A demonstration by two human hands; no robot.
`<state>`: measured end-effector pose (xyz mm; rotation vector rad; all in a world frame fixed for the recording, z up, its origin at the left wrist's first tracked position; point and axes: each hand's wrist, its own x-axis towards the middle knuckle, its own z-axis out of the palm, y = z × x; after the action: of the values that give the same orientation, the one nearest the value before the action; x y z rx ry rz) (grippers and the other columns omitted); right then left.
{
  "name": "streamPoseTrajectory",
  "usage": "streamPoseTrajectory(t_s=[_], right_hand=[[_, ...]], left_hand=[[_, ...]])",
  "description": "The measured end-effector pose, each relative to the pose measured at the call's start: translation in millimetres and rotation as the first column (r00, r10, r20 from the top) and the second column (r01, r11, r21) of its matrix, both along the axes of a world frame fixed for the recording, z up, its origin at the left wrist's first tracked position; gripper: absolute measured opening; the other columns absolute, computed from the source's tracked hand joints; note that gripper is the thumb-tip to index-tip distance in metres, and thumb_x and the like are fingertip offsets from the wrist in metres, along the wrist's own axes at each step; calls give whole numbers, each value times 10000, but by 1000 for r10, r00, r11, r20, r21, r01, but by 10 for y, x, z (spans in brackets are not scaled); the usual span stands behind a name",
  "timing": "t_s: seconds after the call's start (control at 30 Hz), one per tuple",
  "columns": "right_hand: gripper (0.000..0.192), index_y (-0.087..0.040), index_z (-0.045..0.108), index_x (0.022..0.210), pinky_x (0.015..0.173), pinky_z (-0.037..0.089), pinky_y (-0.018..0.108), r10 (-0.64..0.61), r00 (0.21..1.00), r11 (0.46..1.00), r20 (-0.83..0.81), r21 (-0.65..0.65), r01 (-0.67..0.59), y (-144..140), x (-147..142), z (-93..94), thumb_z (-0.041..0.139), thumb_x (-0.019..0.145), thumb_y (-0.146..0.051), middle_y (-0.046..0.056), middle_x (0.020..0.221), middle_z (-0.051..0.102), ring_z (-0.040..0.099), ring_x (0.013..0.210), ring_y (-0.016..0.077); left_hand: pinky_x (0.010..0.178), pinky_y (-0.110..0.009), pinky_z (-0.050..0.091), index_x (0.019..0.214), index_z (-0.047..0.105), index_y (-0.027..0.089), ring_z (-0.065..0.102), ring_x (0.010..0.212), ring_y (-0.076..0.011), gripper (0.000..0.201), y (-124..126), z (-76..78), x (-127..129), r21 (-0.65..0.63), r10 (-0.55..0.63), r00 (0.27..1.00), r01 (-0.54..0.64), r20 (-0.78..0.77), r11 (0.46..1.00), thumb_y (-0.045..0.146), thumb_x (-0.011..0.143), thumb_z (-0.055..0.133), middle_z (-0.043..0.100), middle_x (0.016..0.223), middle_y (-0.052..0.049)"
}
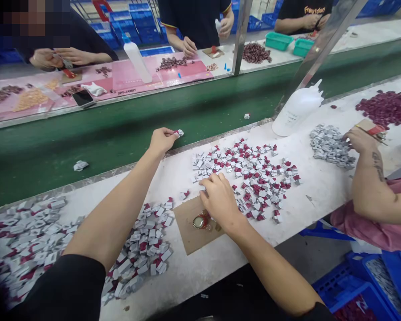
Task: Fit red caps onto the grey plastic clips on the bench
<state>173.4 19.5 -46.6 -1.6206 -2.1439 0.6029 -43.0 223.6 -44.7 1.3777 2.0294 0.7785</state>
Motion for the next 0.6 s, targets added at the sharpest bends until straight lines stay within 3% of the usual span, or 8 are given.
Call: streamPoseTrajectory(t_s=[0.2,0.33,0.47,0.6], right_hand=[[216,-227,840,1155,987,574,485,15,999,1000,46,-3,-15,28,-69,-48,702,1028,-119,137,1141,756,660,1154,358],[210,-244,829,1170,971,578,471,-48,999,999,7,24,47,-30,76,-39,690,1050,-143,112,1102,738,665,1131,348],[181,-233,842,1171,970,579,460,-35,999,999,-12,35,35,-53,120,-27,711,1062,-174,116,1092,722,663,1129,347],[221,-229,841,1226,975,572,467,27,998,997,60,66,-31,77,-28,-2,648,1120,-218,136,1128,712,643,1118,347]], left_hand=[[1098,-414,573,981,732,238,768,1236,-323,121,56,-70,-42,-59,6,996,-11,-84,998,202,914,826,850,1188,-121],[1105,-437,568,1147,703,234,728,1301,-356,242,-12,-28,-112,-83,-6,992,-5,-129,997,230,925,800,817,1261,-157],[1255,-545,463,1403,614,182,565,1506,-450,526,-163,65,-90,-21,-2,977,-2,-212,1000,233,906,775,647,1516,-270],[1301,-598,402,1470,584,227,481,1555,-476,638,-323,119,42,46,-56,963,71,-264,996,218,858,766,534,1585,-249]])
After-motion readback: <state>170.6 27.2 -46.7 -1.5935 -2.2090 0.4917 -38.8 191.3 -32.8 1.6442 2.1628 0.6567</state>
